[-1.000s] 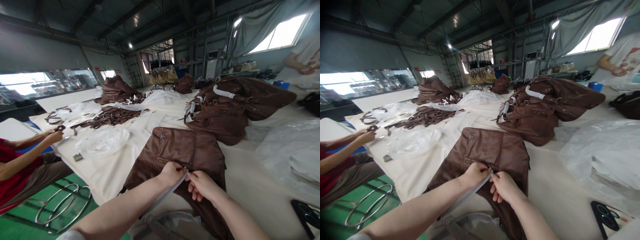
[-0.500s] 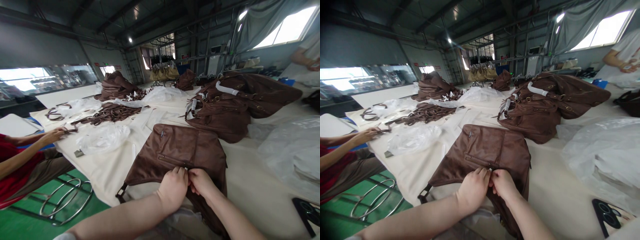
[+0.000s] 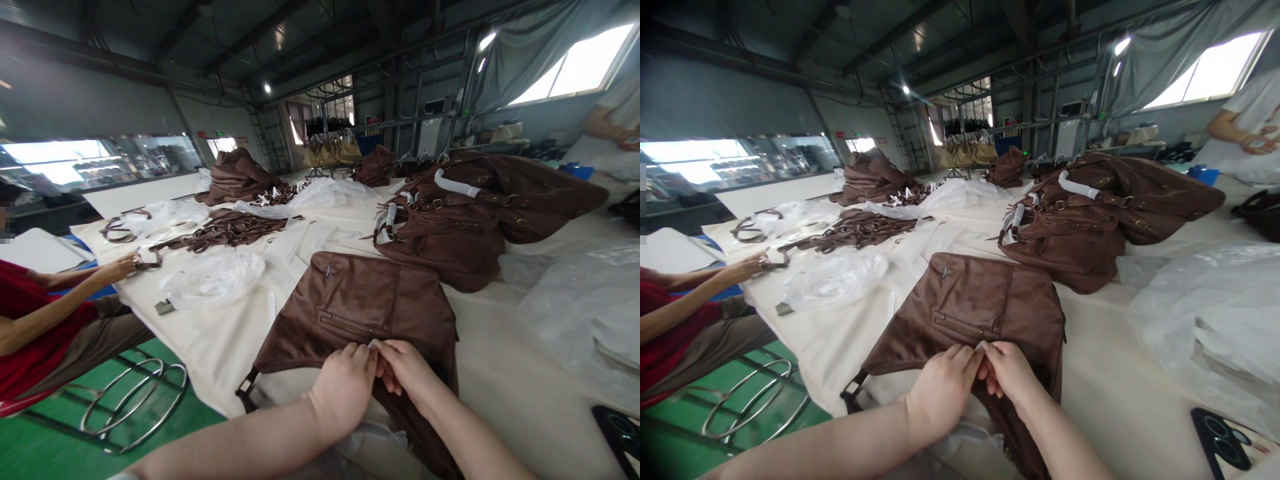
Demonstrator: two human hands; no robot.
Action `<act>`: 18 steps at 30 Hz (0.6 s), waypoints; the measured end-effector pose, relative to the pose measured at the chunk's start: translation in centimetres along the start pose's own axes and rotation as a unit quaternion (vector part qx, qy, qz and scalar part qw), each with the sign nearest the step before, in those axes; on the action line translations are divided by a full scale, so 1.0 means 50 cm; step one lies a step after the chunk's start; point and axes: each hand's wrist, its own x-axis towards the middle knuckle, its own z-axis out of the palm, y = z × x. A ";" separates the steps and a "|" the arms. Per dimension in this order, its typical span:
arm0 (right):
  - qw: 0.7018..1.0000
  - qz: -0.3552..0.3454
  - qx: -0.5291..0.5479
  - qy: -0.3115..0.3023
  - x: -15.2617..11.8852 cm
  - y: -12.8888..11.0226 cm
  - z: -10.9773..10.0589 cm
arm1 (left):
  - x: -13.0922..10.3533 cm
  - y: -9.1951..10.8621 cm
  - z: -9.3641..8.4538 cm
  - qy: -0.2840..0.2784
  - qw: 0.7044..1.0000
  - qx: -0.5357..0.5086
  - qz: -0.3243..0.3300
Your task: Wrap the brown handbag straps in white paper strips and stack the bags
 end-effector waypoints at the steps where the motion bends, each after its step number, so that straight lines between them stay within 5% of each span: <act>1: 1.000 -0.005 -0.005 0.006 0.000 0.000 0.000 | 0.005 -0.008 -0.012 0.018 0.996 -0.063 -0.052; 4: 0.998 -0.022 -0.060 0.023 0.002 -0.001 -0.002 | 0.027 -0.033 -0.030 -0.023 0.935 -0.289 -0.205; 7: 0.990 -0.048 -0.127 0.031 0.005 -0.001 -0.006 | 0.046 -0.052 -0.010 -0.124 0.878 -0.405 -0.224; 12: 0.945 -0.077 -0.312 0.057 -0.007 -0.023 -0.009 | 0.046 -0.058 0.033 -0.087 0.938 -0.314 -0.123; 18: 0.872 -0.080 -0.473 0.096 -0.102 -0.128 -0.017 | 0.059 -0.086 0.054 -0.117 0.943 -0.296 -0.099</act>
